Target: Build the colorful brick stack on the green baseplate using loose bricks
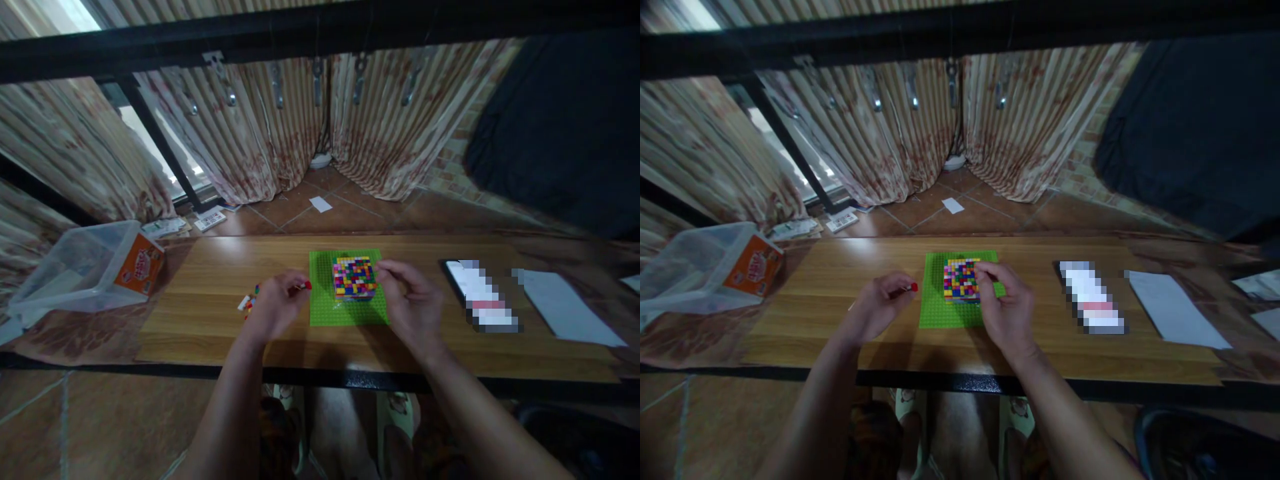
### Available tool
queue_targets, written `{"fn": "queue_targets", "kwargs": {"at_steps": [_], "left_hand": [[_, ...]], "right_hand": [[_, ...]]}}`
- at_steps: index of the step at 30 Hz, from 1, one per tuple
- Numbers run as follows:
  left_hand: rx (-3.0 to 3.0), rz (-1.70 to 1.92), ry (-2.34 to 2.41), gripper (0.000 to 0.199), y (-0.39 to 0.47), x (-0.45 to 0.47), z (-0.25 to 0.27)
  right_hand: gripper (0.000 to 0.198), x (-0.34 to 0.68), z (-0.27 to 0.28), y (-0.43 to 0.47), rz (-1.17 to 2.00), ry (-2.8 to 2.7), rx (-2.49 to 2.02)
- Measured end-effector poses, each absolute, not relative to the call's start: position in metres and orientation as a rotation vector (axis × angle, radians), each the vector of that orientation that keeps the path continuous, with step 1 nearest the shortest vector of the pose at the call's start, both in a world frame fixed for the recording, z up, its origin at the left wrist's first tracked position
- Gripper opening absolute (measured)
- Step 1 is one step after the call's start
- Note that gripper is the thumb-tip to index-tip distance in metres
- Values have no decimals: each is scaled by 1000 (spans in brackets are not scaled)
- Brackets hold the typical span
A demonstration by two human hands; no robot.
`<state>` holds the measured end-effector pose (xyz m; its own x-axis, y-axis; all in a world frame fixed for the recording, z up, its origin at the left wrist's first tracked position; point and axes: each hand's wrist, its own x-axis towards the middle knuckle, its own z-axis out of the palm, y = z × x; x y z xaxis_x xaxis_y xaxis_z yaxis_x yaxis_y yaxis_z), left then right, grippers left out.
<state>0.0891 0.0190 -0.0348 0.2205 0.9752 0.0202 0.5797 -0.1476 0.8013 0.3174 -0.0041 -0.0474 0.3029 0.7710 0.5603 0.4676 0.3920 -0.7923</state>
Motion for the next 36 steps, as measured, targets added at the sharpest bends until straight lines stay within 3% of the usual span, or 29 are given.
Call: {"fn": "queue_targets", "kwargs": {"at_steps": [13,19,27,36], "left_hand": [[1618,735,1050,15,3,130,-34],[1518,794,1016,15,1,141,-36],[1599,846,1129,24,7,136,-40],[1697,819,1362,22,14,132,-40]], "right_hand": [[25,312,-49,-20,444,-1988,-1057],[14,316,-48,-22,460,-1976,-1043],[21,340,-46,-17,441,-1784,-1265],[15,370,-48,-9,518,-1653,-1428]]}}
